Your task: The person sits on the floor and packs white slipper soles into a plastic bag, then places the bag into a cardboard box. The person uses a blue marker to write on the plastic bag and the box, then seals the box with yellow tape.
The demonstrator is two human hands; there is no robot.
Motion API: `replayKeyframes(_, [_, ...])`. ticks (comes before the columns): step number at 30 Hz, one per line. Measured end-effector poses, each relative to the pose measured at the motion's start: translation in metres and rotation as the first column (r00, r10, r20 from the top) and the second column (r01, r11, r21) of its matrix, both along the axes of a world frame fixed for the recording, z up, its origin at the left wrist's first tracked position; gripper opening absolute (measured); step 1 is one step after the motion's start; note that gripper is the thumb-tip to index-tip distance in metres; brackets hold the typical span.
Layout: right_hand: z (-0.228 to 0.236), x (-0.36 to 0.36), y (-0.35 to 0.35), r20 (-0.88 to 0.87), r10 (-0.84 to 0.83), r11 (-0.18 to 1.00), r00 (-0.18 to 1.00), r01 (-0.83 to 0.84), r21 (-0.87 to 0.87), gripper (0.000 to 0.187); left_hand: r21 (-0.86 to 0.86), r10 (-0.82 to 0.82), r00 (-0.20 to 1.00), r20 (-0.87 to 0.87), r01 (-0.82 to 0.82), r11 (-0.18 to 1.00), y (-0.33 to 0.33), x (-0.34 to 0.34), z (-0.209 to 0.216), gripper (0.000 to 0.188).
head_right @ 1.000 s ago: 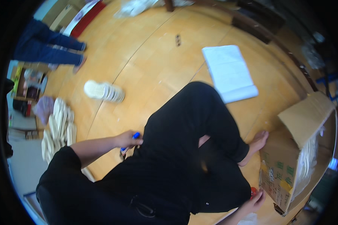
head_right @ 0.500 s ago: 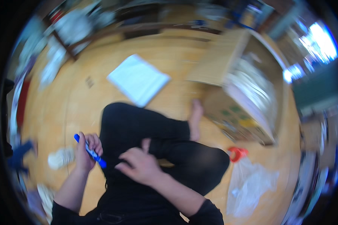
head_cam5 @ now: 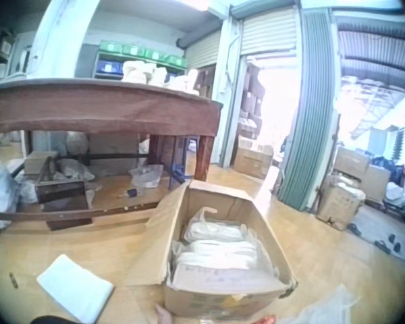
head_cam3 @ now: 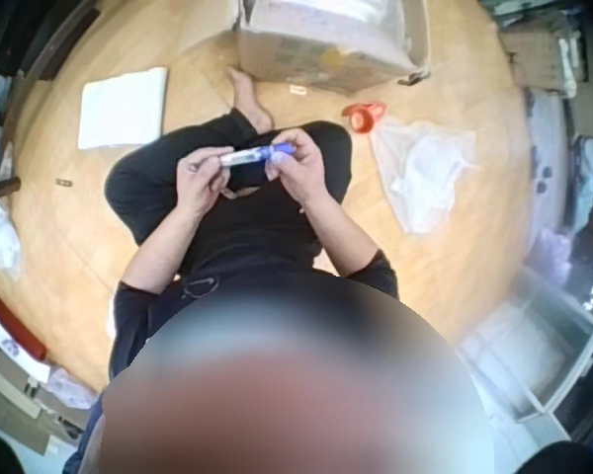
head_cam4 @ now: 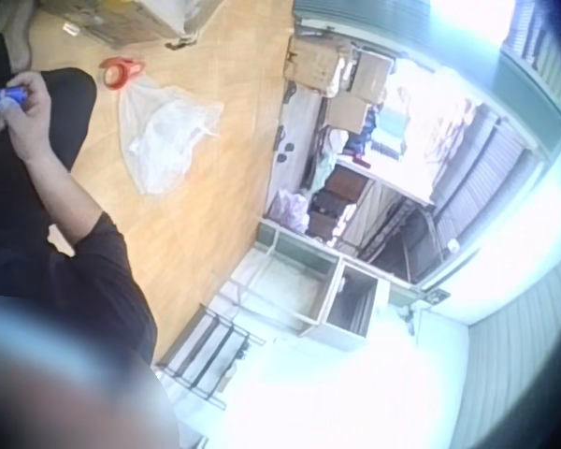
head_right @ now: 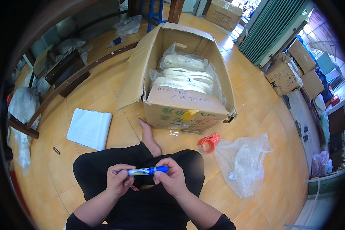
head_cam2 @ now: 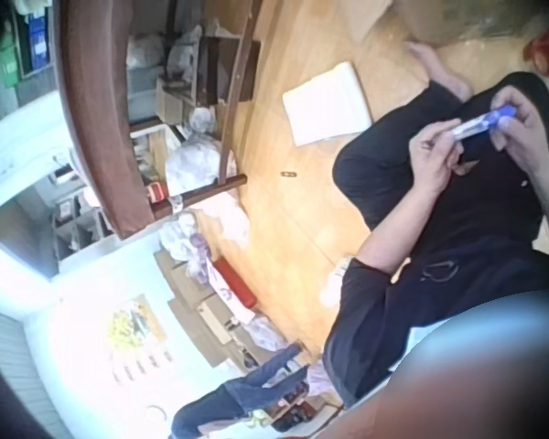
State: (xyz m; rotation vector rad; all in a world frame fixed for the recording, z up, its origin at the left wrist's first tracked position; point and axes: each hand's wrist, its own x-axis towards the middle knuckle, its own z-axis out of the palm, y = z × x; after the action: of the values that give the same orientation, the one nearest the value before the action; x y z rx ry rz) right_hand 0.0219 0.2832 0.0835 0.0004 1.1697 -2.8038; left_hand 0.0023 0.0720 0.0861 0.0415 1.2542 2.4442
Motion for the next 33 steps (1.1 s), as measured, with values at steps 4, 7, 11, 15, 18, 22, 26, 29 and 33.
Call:
replayKeyframes(4, [-0.005, -0.014, -0.003, 0.083, 0.102, 0.982, 0.991, -0.113, 0.152, 0.029, -0.624, -0.237, 0.882, -0.408, -0.079, 0.777, 0.022, -0.021, 0.012, 0.023])
replayKeyframes(7, [0.005, -0.022, 0.003, 0.010, -0.028, 0.927, 1.000, 0.022, 0.375, 0.027, -0.733, -0.418, 0.682, -0.600, -0.260, 0.628, 0.037, -0.041, 0.023, 0.028])
replayKeyframes(11, [0.030, -0.029, 0.020, -0.140, -0.123, 0.953, 0.982, 0.157, 0.258, 0.027, -0.611, -0.560, 0.766, -0.315, 0.288, 0.737, 0.057, -0.051, 0.050, 0.041])
replayKeyframes(15, [0.058, -0.043, 0.035, -0.476, -0.295, 0.877, 0.829, 0.432, 0.210, 0.040, 0.113, -0.735, 0.665, -0.135, 0.747, 0.655, 0.083, -0.066, 0.076, 0.053])
replayKeyframes(18, [0.086, -0.056, 0.047, -0.563, -0.319, 0.843, 0.763, 0.500, 0.200, 0.045, 0.286, -0.838, 0.521, -0.164, 0.838, 0.465, 0.101, -0.078, 0.084, 0.064])
replayKeyframes(22, [0.119, -0.090, 0.111, -0.397, -0.541, 0.816, 0.742, 0.347, -0.462, 0.037, 0.084, -0.918, 0.225, -0.326, 0.974, 0.209, 0.115, -0.056, 0.085, 0.063])
replayKeyframes(26, [0.090, -0.136, 0.152, -0.402, -0.776, 0.463, 0.487, 0.871, 0.163, 0.018, -0.845, -0.781, 0.359, -0.510, -0.039, 0.534, 0.109, -0.083, 0.088, 0.051])
replayKeyframes(29, [0.062, -0.148, 0.153, -0.524, -0.497, 0.602, 0.691, 0.710, 0.365, 0.018, -0.795, -0.596, 0.542, -0.593, -0.511, 0.326, 0.108, -0.184, 0.087, 0.038])
replayKeyframes(33, [0.052, -0.145, 0.131, -0.371, -0.541, 0.580, 0.755, 0.654, 0.486, 0.023, -0.998, -0.583, 0.812, 0.021, -0.020, -0.064, 0.126, -0.280, 0.087, 0.060])
